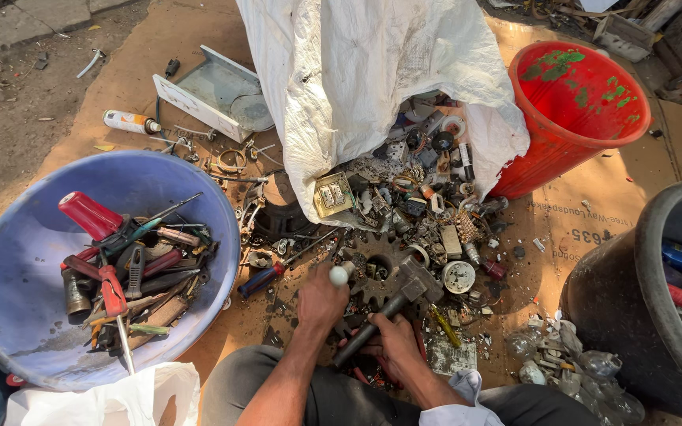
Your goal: The person sits on the ground and uses a hammer to repeatedly strike a metal gear and other small electronic components on a cardboard surface. The person breaks apart the items and occasionally picks up pieces to reposition them for further striking.
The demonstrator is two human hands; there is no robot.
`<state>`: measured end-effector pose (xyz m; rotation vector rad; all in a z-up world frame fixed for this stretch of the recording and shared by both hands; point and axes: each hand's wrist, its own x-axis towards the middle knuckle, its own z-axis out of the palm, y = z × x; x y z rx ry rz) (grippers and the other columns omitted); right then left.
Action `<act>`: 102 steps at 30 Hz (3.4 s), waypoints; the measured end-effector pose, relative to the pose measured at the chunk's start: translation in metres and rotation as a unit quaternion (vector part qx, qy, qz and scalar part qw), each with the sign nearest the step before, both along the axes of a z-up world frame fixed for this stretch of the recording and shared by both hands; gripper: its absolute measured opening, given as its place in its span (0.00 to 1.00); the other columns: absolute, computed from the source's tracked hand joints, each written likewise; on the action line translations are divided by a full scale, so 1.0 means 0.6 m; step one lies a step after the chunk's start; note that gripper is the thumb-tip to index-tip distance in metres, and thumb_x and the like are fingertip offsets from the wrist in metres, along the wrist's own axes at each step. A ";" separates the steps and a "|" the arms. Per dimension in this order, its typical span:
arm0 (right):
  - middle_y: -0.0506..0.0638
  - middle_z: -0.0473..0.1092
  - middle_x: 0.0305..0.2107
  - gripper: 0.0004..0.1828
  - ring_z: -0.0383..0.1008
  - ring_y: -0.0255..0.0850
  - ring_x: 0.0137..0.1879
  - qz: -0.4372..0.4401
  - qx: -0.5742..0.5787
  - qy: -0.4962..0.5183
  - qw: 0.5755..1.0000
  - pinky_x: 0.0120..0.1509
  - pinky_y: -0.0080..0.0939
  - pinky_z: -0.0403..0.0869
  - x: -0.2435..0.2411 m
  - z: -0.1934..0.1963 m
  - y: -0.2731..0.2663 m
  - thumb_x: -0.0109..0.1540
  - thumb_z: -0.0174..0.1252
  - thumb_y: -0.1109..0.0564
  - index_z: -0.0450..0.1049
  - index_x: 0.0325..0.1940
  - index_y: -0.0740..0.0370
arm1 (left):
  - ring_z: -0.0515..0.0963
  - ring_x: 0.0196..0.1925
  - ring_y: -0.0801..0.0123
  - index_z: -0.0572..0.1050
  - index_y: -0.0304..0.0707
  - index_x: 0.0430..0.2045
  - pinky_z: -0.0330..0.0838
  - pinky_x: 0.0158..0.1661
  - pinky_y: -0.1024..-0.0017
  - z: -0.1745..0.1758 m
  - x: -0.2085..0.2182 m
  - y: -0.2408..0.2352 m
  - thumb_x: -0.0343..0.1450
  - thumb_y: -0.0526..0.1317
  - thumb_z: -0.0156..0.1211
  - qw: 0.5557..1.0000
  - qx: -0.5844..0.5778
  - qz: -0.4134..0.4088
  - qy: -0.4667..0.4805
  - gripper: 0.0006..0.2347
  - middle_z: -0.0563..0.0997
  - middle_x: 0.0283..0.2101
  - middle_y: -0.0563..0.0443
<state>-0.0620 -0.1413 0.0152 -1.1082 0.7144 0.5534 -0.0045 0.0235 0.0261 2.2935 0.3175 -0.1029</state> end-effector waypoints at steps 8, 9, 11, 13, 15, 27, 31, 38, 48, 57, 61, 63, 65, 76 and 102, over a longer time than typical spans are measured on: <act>0.70 0.74 0.33 0.12 0.82 0.66 0.34 0.009 0.005 0.001 1.000 0.39 0.62 0.84 -0.002 -0.002 -0.005 0.65 0.48 0.61 0.54 0.48 0.65 | 0.81 0.37 0.54 0.73 0.34 0.52 0.80 0.37 0.58 0.002 -0.003 -0.010 0.65 0.37 0.67 0.982 0.103 -0.144 -0.070 0.21 0.75 0.41 0.36; 0.70 0.74 0.33 0.12 0.82 0.65 0.33 0.008 0.000 0.011 1.000 0.39 0.61 0.84 -0.004 -0.008 -0.005 0.65 0.48 0.61 0.53 0.48 0.65 | 0.81 0.39 0.54 0.72 0.32 0.52 0.81 0.36 0.59 0.001 0.001 -0.006 0.66 0.37 0.67 0.989 0.105 -0.090 -0.045 0.20 0.75 0.43 0.35; 0.70 0.73 0.31 0.12 0.81 0.64 0.31 0.006 -0.011 0.029 1.000 0.39 0.61 0.83 -0.003 -0.020 -0.007 0.65 0.47 0.61 0.53 0.48 0.63 | 0.80 0.41 0.54 0.71 0.30 0.53 0.83 0.33 0.63 0.001 0.023 0.012 0.69 0.37 0.66 0.994 0.106 0.018 0.002 0.19 0.74 0.47 0.33; 0.65 0.71 0.32 0.13 0.81 0.58 0.32 -0.062 0.029 -0.010 0.998 0.43 0.60 0.83 -0.004 -0.032 -0.010 0.64 0.49 0.67 0.54 0.50 0.67 | 0.81 0.40 0.53 0.70 0.31 0.54 0.83 0.36 0.62 -0.002 0.028 0.020 0.67 0.37 0.68 0.995 0.100 0.021 -0.018 0.21 0.73 0.48 0.32; 0.62 0.71 0.32 0.15 0.79 0.52 0.31 -0.104 0.045 -0.020 0.993 0.42 0.56 0.83 -0.012 -0.042 -0.014 0.63 0.50 0.69 0.55 0.50 0.67 | 0.81 0.42 0.51 0.70 0.31 0.53 0.82 0.39 0.60 -0.009 0.023 0.021 0.65 0.34 0.67 0.996 0.068 -0.011 -0.048 0.22 0.73 0.51 0.32; 0.50 0.69 0.20 0.16 0.72 0.37 0.20 0.113 -0.316 -0.205 0.919 0.19 0.39 0.72 -0.025 0.054 -0.040 0.65 0.55 0.53 0.69 0.55 0.61 | 0.69 0.57 0.44 0.68 0.35 0.48 0.70 0.55 0.53 -0.035 -0.011 -0.012 0.61 0.21 0.56 0.986 0.047 -0.141 -0.071 0.21 0.69 0.51 0.37; 0.46 0.70 0.18 0.27 0.71 0.34 0.17 0.235 -0.424 -0.260 0.835 0.16 0.38 0.69 -0.015 0.083 -0.039 0.65 0.55 0.50 0.65 0.68 0.57 | 0.70 0.56 0.47 0.67 0.37 0.49 0.71 0.57 0.55 -0.034 -0.014 -0.018 0.61 0.21 0.56 0.988 0.053 -0.140 -0.045 0.22 0.68 0.50 0.39; 0.51 0.75 0.18 0.34 0.71 0.37 0.16 0.238 -0.420 -0.232 0.845 0.16 0.40 0.67 -0.028 0.096 -0.038 0.65 0.55 0.50 0.60 0.76 0.54 | 0.69 0.58 0.46 0.67 0.38 0.49 0.70 0.57 0.56 -0.025 -0.020 -0.017 0.57 0.21 0.58 0.991 0.032 -0.123 -0.040 0.25 0.67 0.51 0.40; 0.55 0.74 0.23 0.32 0.72 0.44 0.23 0.353 -0.485 -0.085 0.795 0.24 0.43 0.68 -0.013 0.100 -0.035 0.70 0.53 0.48 0.55 0.78 0.51 | 0.68 0.58 0.45 0.66 0.40 0.47 0.70 0.56 0.53 -0.031 -0.020 -0.022 0.59 0.21 0.57 0.991 0.036 -0.123 -0.029 0.22 0.66 0.51 0.39; 0.51 0.73 0.28 0.31 0.74 0.33 0.26 0.157 -0.479 -0.500 0.705 0.23 0.34 0.74 -0.036 0.095 -0.042 0.70 0.53 0.53 0.57 0.75 0.65 | 0.69 0.57 0.44 0.66 0.36 0.46 0.69 0.57 0.53 -0.056 -0.019 -0.018 0.62 0.22 0.53 0.990 0.046 -0.126 -0.051 0.19 0.67 0.51 0.37; 0.54 0.73 0.19 0.34 0.70 0.39 0.18 0.297 -0.490 -0.211 0.792 0.19 0.42 0.68 -0.026 0.088 -0.037 0.67 0.56 0.50 0.58 0.77 0.55 | 0.70 0.57 0.46 0.66 0.34 0.47 0.70 0.57 0.55 -0.054 -0.018 -0.022 0.64 0.21 0.51 0.990 0.038 -0.120 -0.062 0.18 0.68 0.51 0.38; 0.53 0.74 0.20 0.32 0.71 0.39 0.19 0.280 -0.484 -0.233 0.795 0.19 0.42 0.69 -0.024 0.083 -0.042 0.67 0.56 0.49 0.60 0.74 0.56 | 0.70 0.57 0.46 0.66 0.34 0.49 0.70 0.57 0.55 -0.053 -0.016 -0.025 0.64 0.21 0.50 0.990 0.033 -0.120 -0.065 0.19 0.68 0.51 0.38; 0.50 0.74 0.22 0.29 0.73 0.36 0.18 0.188 -0.453 -0.387 0.781 0.14 0.38 0.73 -0.029 0.077 -0.049 0.65 0.53 0.52 0.64 0.70 0.62 | 0.69 0.57 0.45 0.66 0.35 0.50 0.69 0.58 0.54 -0.055 -0.018 -0.023 0.60 0.20 0.51 0.990 0.032 -0.119 -0.065 0.23 0.68 0.50 0.37; 0.52 0.76 0.24 0.32 0.75 0.38 0.22 0.279 -0.492 -0.191 0.803 0.25 0.41 0.72 -0.018 0.058 -0.033 0.65 0.56 0.47 0.61 0.73 0.49 | 0.71 0.57 0.41 0.68 0.31 0.49 0.69 0.57 0.53 -0.060 -0.019 -0.023 0.60 0.22 0.57 0.993 -0.007 -0.095 -0.067 0.22 0.71 0.52 0.34; 0.55 0.72 0.38 0.19 0.77 0.44 0.41 0.277 -0.558 -0.219 0.751 0.44 0.47 0.74 -0.006 0.028 -0.047 0.63 0.64 0.46 0.76 0.52 0.58 | 0.84 0.46 0.53 0.67 0.23 0.57 0.84 0.47 0.64 -0.041 -0.011 0.032 0.60 0.17 0.60 0.757 -0.628 0.114 0.138 0.28 0.80 0.47 0.36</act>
